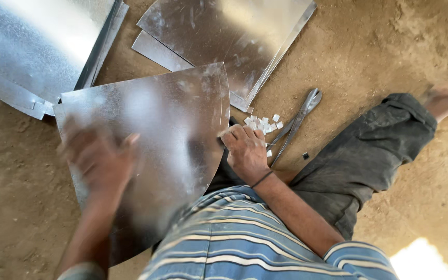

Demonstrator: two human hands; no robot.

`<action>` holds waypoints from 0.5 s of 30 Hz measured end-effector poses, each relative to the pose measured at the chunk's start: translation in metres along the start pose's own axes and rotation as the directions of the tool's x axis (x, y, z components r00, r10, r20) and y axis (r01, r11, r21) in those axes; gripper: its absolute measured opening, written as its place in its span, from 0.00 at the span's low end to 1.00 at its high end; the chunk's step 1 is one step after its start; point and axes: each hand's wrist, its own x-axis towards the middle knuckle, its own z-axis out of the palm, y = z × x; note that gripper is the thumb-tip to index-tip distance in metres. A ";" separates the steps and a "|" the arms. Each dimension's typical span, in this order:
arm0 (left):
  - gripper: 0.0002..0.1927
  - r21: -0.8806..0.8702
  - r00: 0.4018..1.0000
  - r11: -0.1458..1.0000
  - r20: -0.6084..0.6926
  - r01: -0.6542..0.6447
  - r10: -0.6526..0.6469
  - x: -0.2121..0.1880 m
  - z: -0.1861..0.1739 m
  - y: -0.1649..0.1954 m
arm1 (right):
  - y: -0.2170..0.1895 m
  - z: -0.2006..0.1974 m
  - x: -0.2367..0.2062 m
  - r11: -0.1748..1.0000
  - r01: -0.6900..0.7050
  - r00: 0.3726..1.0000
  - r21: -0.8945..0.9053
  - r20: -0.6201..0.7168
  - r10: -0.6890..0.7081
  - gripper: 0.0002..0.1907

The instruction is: The person sits on the ground in a workshop and cuts galvanized sheet metal into quarter-circle pieces using hand shears, trimming edges and letting small offcut squares accumulate beside them, then sets the cut pieces on a stack of finished sheets.

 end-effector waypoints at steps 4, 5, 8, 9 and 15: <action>0.48 -0.338 0.558 0.450 0.592 0.827 -0.581 -0.097 -0.031 -0.083 | 0.003 0.004 -0.005 1.000 0.007 1.000 0.024 0.001 -0.007 0.15; 0.43 -0.419 0.512 0.294 0.709 0.859 -0.484 -0.116 -0.025 -0.089 | 0.003 0.007 -0.005 1.000 0.011 1.000 0.024 -0.001 -0.011 0.15; 0.30 -0.538 0.497 -0.182 0.837 0.823 -0.230 -0.155 0.007 -0.086 | 0.007 0.015 0.004 0.999 -0.001 0.999 0.040 -0.036 0.003 0.14; 0.27 -0.579 0.536 -0.198 0.812 0.791 -0.231 -0.160 0.016 -0.084 | 0.009 0.018 0.009 0.999 -0.021 0.998 0.044 -0.062 0.024 0.14; 0.18 -0.739 0.739 -0.294 0.660 0.606 -0.136 -0.139 0.047 -0.026 | 0.028 0.020 0.032 0.996 -0.071 0.997 -0.056 -0.029 0.070 0.09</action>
